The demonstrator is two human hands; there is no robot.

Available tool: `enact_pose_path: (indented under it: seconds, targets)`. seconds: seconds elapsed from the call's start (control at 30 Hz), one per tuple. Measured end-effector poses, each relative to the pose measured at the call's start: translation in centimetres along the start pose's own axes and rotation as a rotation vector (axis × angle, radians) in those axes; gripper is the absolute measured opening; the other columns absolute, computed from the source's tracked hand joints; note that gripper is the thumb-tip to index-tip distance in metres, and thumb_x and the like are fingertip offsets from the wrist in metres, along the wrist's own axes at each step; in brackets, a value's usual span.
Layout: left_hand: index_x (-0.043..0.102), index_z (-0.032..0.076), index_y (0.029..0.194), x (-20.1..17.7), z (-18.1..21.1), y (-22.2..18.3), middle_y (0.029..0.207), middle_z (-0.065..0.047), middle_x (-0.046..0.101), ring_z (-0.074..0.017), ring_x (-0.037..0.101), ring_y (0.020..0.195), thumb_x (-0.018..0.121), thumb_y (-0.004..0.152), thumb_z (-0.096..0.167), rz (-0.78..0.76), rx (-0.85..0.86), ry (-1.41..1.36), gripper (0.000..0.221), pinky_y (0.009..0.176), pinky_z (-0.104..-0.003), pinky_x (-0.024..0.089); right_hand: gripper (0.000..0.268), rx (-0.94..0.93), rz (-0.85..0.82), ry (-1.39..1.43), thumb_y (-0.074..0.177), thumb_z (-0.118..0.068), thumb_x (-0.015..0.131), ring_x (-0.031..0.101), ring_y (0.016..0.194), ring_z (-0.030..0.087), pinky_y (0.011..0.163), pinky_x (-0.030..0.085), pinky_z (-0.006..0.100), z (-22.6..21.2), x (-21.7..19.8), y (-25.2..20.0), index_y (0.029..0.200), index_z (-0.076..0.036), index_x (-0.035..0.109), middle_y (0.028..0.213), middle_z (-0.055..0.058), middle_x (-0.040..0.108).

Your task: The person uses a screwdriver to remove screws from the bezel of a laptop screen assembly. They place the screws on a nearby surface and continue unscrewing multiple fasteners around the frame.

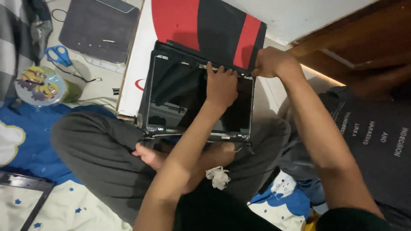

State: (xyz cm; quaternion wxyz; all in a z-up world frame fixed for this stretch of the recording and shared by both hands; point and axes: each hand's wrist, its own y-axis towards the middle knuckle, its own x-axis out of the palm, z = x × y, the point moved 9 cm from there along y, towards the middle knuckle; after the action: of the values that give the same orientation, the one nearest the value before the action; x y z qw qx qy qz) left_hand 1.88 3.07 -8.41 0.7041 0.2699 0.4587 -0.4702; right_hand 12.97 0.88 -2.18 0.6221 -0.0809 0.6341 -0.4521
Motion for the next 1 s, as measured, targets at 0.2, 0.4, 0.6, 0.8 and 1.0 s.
enact_pose_path:
  seconds: [0.2, 0.4, 0.6, 0.8, 1.0]
  targets:
    - [0.069, 0.016, 0.133, 0.2, -0.1, 0.0, 0.134, -0.004, 0.071, -0.0278, 0.057, 0.135, 0.059, 0.096, 0.018, 0.015, 0.01, -0.017, 0.039, 0.121, -0.069, 0.014, 0.041, -0.174, -0.002, -0.161, 0.091, -0.041, 0.069, 0.072, 0.102, 0.05, 0.09, 0.059, 0.052, 1.1, 2.5, 2.9, 0.094, -0.002, 0.083, 0.096, 0.027, 0.078]
    - [0.071, 0.014, 0.13, 0.2, -0.2, 0.1, 0.13, -0.007, 0.073, -0.0304, 0.06, 0.131, 0.059, 0.095, 0.017, 0.018, 0.014, -0.051, 0.037, 0.12, -0.071, 0.014, 0.026, -0.255, 0.136, -0.107, 0.09, -0.029, 0.071, 0.073, 0.094, 0.048, 0.086, 0.058, 0.051, -1.2, 0.2, -1.1, 0.087, -0.006, 0.082, 0.088, 0.026, 0.077]
    - [0.069, 0.01, 0.132, -1.3, -0.1, -0.6, 0.133, -0.01, 0.071, -0.0327, 0.057, 0.134, 0.065, 0.093, 0.018, 0.002, 0.036, -0.065, 0.04, 0.12, -0.071, 0.014, 0.036, -0.354, 0.254, -0.408, 0.095, -0.034, 0.066, 0.076, 0.08, 0.038, 0.072, 0.059, 0.044, 0.1, 2.1, 0.4, 0.073, -0.006, 0.071, 0.076, 0.018, 0.074]
    - [0.069, 0.011, 0.131, -0.3, 0.2, -0.1, 0.13, -0.009, 0.072, -0.031, 0.059, 0.132, 0.063, 0.094, 0.017, 0.042, 0.03, -0.037, 0.038, 0.12, -0.07, 0.015, 0.057, -0.006, 0.008, -0.072, 0.099, -0.048, 0.049, 0.072, 0.104, 0.049, 0.09, 0.055, 0.054, 0.9, 0.6, -0.6, 0.087, -0.003, 0.082, 0.092, 0.028, 0.078]
    - [0.068, 0.013, 0.133, -0.6, 0.1, 0.0, 0.131, -0.007, 0.072, -0.03, 0.059, 0.132, 0.058, 0.095, 0.014, -0.016, 0.003, -0.04, 0.039, 0.121, -0.068, 0.011, 0.04, 0.107, -0.152, 0.356, 0.095, -0.028, 0.061, 0.051, 0.033, 0.024, 0.036, 0.039, 0.037, 7.3, 8.0, 5.6, 0.064, -0.005, 0.073, 0.046, 0.013, 0.057]
